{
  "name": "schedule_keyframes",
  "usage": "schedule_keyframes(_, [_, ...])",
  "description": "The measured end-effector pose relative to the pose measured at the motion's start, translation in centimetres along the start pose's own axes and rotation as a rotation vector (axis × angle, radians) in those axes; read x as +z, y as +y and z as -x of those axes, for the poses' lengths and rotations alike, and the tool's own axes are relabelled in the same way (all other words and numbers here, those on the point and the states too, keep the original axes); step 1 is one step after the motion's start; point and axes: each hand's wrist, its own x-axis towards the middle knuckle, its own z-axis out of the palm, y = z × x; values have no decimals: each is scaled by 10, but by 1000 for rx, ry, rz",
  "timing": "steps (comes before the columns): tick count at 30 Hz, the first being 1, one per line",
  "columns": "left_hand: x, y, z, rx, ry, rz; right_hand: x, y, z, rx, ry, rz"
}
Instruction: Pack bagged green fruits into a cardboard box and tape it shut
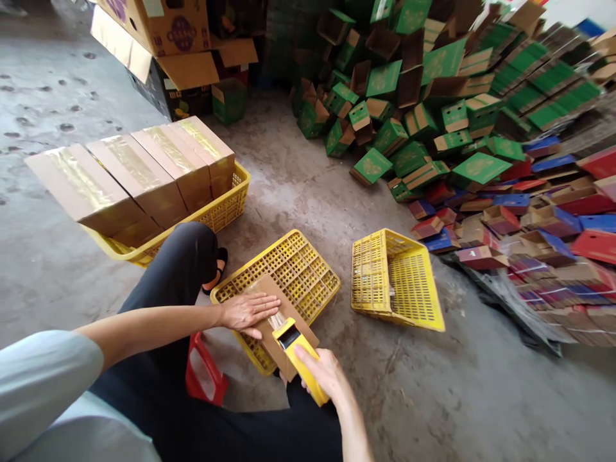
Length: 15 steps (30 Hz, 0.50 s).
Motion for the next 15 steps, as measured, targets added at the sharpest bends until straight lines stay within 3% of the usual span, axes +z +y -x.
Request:
schedule_keyframes(6, [3, -3, 1, 21, 13, -32, -3, 8, 5, -9, -23, -15])
schedule_keyframes(15, [-3, 0, 4, 7, -5, 3, -2, 28, 13, 6, 61, 37])
